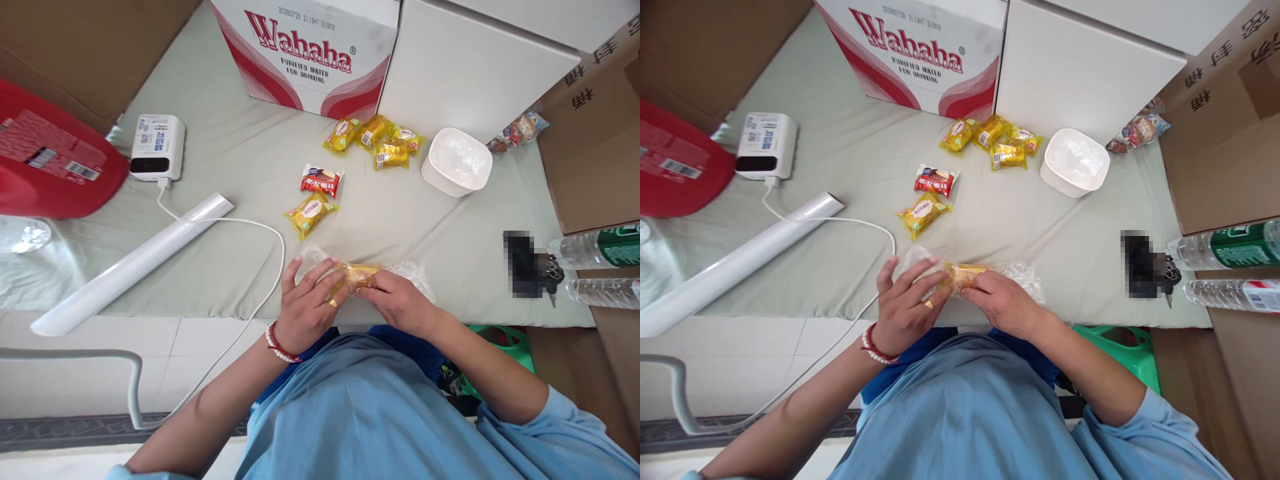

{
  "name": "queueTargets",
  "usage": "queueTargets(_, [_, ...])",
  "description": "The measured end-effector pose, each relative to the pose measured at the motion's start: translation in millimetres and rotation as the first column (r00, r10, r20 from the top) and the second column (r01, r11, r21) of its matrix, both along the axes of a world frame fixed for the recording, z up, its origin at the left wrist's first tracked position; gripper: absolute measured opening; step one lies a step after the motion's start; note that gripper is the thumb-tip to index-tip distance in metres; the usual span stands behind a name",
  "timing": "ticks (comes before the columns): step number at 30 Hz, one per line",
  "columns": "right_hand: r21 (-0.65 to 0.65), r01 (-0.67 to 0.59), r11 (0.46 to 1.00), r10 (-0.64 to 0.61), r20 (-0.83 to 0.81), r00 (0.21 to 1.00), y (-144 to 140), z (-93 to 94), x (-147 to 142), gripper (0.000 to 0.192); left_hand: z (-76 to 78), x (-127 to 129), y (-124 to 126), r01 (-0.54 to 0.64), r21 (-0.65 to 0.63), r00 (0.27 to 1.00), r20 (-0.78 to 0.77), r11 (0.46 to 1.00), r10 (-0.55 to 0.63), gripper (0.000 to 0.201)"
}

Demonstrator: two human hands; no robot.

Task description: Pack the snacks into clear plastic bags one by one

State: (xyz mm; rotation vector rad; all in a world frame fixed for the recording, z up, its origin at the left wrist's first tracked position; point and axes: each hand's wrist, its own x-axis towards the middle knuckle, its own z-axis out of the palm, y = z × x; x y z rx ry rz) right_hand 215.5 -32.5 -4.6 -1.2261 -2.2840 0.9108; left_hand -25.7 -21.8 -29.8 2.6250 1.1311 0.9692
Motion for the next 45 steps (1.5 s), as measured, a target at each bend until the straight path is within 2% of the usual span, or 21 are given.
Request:
queueTargets(4, [0.092, -0.036, 0.995, 0.032, 0.049, 0.998, -3.9, -1.5, -1.2, 0.036, -8.6, -24.7, -1.8, 0.173, 0.006, 0.985, -0.026, 0.985, -0.173, 0.035])
queueTargets(8, [0.116, -0.073, 0.991, 0.058, 0.132, 0.990, -5.2, -3.0, -3.0, 0.040, -15.0, -34.7, -11.2, 0.197, -0.105, 0.976, -0.072, 0.975, -0.205, 0.043])
queueTargets(10, [0.120, -0.077, 0.990, 0.057, 0.161, 0.985, -4.4, -3.2, -4.2, 0.041, -12.9, -35.5, -16.0, 0.160, -0.189, 0.987, 0.006, 0.969, -0.162, 0.036])
queueTargets(11, [0.127, -0.080, 0.989, 0.057, 0.177, 0.983, -3.8, -3.3, -4.8, 0.041, -10.7, -35.6, -17.4, 0.117, -0.239, 0.992, 0.075, 0.964, -0.102, 0.030])
queueTargets(13, [0.142, -0.096, 0.985, 0.065, 0.213, 0.975, -2.9, -3.7, -5.6, 0.043, -4.6, -35.5, -15.9, -0.057, -0.350, 0.963, 0.228, 0.935, 0.145, 0.018])
queueTargets(14, [0.145, -0.105, 0.984, 0.071, 0.228, 0.971, -2.7, -3.9, -5.8, 0.043, -1.3, -35.0, -12.3, -0.167, -0.421, 0.908, 0.286, 0.892, 0.305, 0.015])
queueTargets(16, [0.140, -0.120, 0.983, 0.082, 0.249, 0.965, -2.6, -4.1, -6.2, 0.043, 5.1, -32.2, 1.6, -0.324, -0.572, 0.748, 0.333, 0.753, 0.574, 0.022])
queueTargets(17, [0.137, -0.123, 0.983, 0.085, 0.255, 0.963, -2.7, -3.9, -6.5, 0.042, 8.0, -29.4, 11.5, -0.336, -0.641, 0.690, 0.332, 0.690, 0.644, 0.028])
queueTargets(18, [0.137, -0.126, 0.982, 0.087, 0.260, 0.962, -2.8, -3.4, -6.8, 0.041, 10.6, -25.9, 22.5, -0.298, -0.697, 0.673, 0.331, 0.652, 0.661, 0.034])
queueTargets(20, [0.148, -0.141, 0.979, 0.097, 0.271, 0.958, -2.7, -1.7, -7.5, 0.039, 15.0, -16.9, 45.2, -0.208, -0.762, 0.730, 0.296, 0.613, 0.616, 0.043])
queueTargets(21, [0.153, -0.148, 0.977, 0.101, 0.278, 0.955, -2.6, -0.7, -7.9, 0.039, 16.7, -12.1, 55.2, -0.202, -0.774, 0.763, 0.260, 0.601, 0.591, 0.042])
queueTargets(23, [0.152, -0.159, 0.976, 0.109, 0.291, 0.951, -2.4, 1.2, -8.5, 0.040, 19.1, -4.2, 69.7, -0.159, -0.812, 0.878, 0.144, 0.562, 0.457, 0.038])
queueTargets(25, [0.137, -0.161, 0.977, 0.114, 0.300, 0.947, -2.7, 2.3, -8.8, 0.041, 20.5, -0.5, 74.8, -0.103, -0.856, 0.963, 0.042, 0.507, 0.267, 0.040])
queueTargets(28, [0.114, -0.174, 0.978, 0.133, 0.296, 0.946, -4.2, 2.1, -8.3, 0.041, 21.8, -5.1, 69.9, -0.066, -0.887, 0.997, -0.035, 0.457, 0.075, 0.061])
queueTargets(30, [0.107, -0.183, 0.977, 0.147, 0.283, 0.948, -4.9, 1.4, -7.4, 0.040, 22.7, -12.8, 64.5, -0.073, -0.887, 0.997, -0.062, 0.455, 0.039, 0.074])
queueTargets(32, [0.105, -0.179, 0.978, 0.147, 0.256, 0.956, -4.4, 0.7, -6.3, 0.039, 23.2, -20.8, 60.1, -0.082, -0.884, 0.996, -0.081, 0.461, 0.021, 0.076])
queueTargets(35, [0.107, -0.151, 0.983, 0.128, 0.192, 0.973, -0.9, 0.0, -4.7, 0.037, 22.9, -29.1, 53.4, -0.117, -0.876, 0.992, -0.120, 0.468, 0.024, 0.049])
queueTargets(37, [0.111, -0.140, 0.984, 0.124, 0.144, 0.982, 2.7, -0.4, -3.8, 0.038, 22.6, -32.2, 45.9, -0.125, -0.889, 0.992, -0.097, 0.440, 0.085, 0.032])
queueTargets(39, [0.120, -0.144, 0.982, 0.132, 0.098, 0.986, 6.4, -0.8, -2.8, 0.040, 22.8, -34.6, 35.7, -0.105, -0.914, 0.975, -0.018, 0.391, 0.220, 0.029])
queueTargets(41, [0.135, -0.147, 0.980, 0.141, 0.051, 0.989, 9.6, -1.1, -1.6, 0.041, 23.4, -38.3, 24.3, -0.067, -0.932, 0.927, 0.074, 0.355, 0.368, 0.029])
queueTargets(45, [0.120, -0.133, 0.984, 0.137, -0.030, 0.990, 14.1, -1.9, 1.9, 0.041, 22.2, -55.2, 6.1, 0.007, -0.941, 0.835, 0.191, 0.337, 0.516, 0.026])
